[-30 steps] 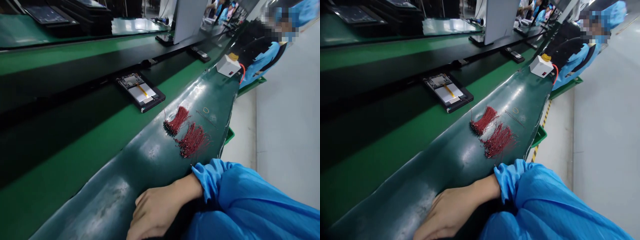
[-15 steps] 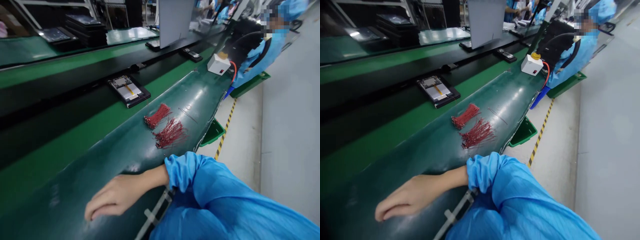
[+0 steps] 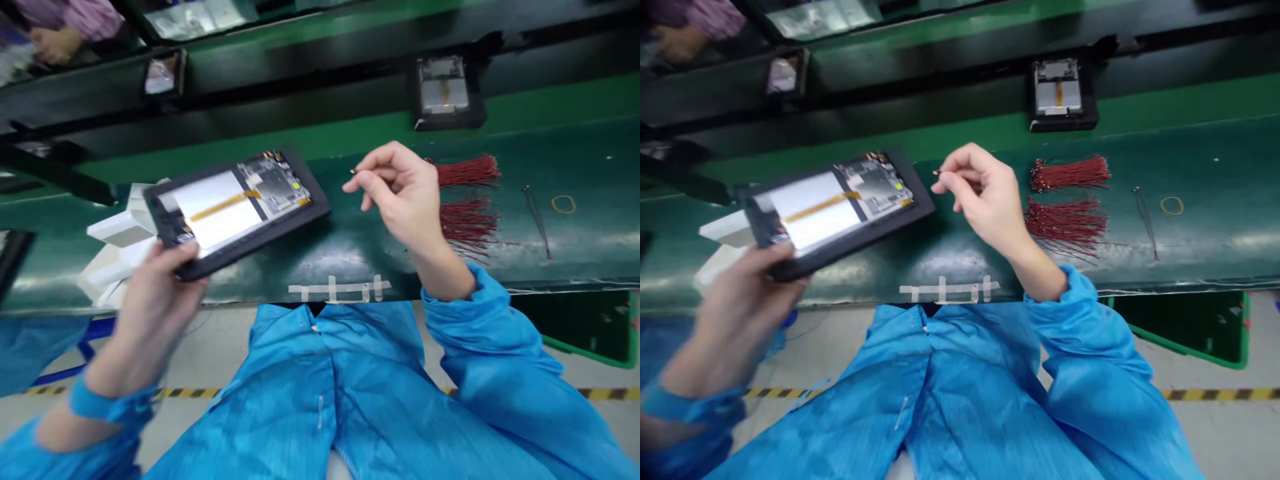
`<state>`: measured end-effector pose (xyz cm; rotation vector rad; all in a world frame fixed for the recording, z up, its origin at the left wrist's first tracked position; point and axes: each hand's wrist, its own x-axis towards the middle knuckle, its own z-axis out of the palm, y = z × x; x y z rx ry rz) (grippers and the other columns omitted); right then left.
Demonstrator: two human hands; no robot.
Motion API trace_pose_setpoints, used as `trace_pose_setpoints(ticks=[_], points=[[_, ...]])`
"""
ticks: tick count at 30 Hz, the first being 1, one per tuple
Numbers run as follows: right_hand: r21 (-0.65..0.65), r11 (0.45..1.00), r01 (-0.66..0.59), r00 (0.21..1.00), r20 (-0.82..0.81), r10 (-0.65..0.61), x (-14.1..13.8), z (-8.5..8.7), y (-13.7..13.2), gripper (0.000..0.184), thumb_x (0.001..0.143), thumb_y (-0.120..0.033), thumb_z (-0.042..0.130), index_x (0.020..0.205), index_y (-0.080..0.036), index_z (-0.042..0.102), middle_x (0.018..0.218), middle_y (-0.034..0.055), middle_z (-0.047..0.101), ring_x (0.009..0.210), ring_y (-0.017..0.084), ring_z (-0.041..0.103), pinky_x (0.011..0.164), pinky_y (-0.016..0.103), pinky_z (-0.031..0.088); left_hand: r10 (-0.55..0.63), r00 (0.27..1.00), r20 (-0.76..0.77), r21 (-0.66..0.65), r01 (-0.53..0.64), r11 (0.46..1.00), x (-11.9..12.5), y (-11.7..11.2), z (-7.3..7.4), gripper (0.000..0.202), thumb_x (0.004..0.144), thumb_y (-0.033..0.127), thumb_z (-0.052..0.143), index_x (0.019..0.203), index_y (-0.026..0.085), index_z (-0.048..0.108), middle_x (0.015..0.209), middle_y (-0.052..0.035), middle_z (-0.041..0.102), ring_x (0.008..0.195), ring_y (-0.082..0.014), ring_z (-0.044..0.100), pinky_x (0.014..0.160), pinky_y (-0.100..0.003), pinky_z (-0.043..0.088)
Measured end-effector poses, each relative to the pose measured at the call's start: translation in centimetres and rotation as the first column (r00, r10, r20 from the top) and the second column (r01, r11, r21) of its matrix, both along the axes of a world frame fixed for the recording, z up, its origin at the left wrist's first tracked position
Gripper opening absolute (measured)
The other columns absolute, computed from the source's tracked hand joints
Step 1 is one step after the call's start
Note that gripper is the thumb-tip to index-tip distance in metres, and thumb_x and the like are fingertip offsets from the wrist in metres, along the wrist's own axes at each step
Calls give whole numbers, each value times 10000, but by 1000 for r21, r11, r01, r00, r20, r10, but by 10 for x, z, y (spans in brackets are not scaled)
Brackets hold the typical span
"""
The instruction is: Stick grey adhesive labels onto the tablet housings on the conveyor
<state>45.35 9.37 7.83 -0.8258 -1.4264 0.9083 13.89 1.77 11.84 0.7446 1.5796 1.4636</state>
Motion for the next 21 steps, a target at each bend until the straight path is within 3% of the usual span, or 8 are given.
trace_pose_setpoints(ticks=[4, 7, 10, 12, 15, 17, 18, 21], points=[[-120, 992, -35, 998, 40, 40, 12, -11, -18, 261, 961, -404, 768, 849, -201, 647, 725, -18, 722, 526, 68, 568, 491, 213, 439, 282, 903, 325, -158, -243, 957, 35, -39, -44, 409, 697, -32, 714, 1028, 187, 617, 1085, -31, 765, 995, -175, 726, 915, -286, 640], [-228, 969, -98, 990, 77, 118, 3, -28, -24, 182, 943, -314, 730, 847, -195, 631, 672, -22, 697, 528, 73, 559, 516, 220, 424, 292, 871, 395, -148, -254, 956, 57, -57, -71, 389, 761, -3, 748, 1046, 213, 595, 1153, -21, 754, 1078, -176, 729, 997, -337, 624], [-319, 932, -171, 971, 107, 215, -11, -42, -31, 129, 950, -274, 669, 869, -194, 607, 690, -19, 689, 572, 82, 573, 561, 226, 437, 112, 884, 454, -83, -83, 993, 66, -76, -90, 366, 824, 168, 872, 1073, 225, 610, 1273, -33, 730, 1241, -192, 692, 1106, -366, 575], [-333, 916, -222, 953, 126, 277, -19, -48, -37, 115, 967, -272, 633, 888, -195, 598, 710, -17, 679, 606, 90, 585, 585, 230, 444, -80, 864, 498, -142, 173, 975, 63, -90, -98, 447, 796, 290, 946, 1119, 213, 647, 1298, -70, 732, 1223, -221, 711, 1070, -359, 587], [-288, 915, -281, 918, 198, 344, -25, -52, -47, 97, 989, -261, 595, 918, -195, 598, 722, -22, 655, 626, 94, 580, 600, 232, 440, -438, 721, 537, -255, 633, 731, 50, -99, -97, 535, 824, 423, 931, 1244, 178, 706, 1258, -147, 763, 1057, -257, 775, 940, -370, 623], [-242, 923, -299, 898, 255, 358, -27, -52, -54, 86, 1000, -241, 583, 930, -196, 601, 728, -30, 641, 619, 89, 562, 596, 227, 431, -667, 591, 453, -259, 804, 536, 43, -93, -87, 419, 934, 474, 815, 1210, 165, 755, 1137, -147, 795, 936, -228, 782, 863, -344, 627], [-218, 926, -310, 889, 279, 363, -28, -52, -56, 81, 1005, -227, 577, 935, -196, 604, 733, -33, 636, 616, 87, 554, 594, 225, 428, -746, 555, 369, -257, 832, 492, 42, -87, -82, 353, 975, 467, 762, 1154, 163, 775, 1053, -130, 803, 869, -202, 771, 821, -321, 624], [-143, 929, -343, 862, 346, 371, -33, -51, -62, 75, 1015, -191, 570, 948, -194, 605, 736, -38, 627, 613, 85, 548, 595, 221, 420, -769, 635, 81, -212, 764, 609, 46, -62, -66, 247, 980, 404, 739, 1050, 168, 760, 899, -75, 780, 698, -141, 697, 660, -244, 584]])
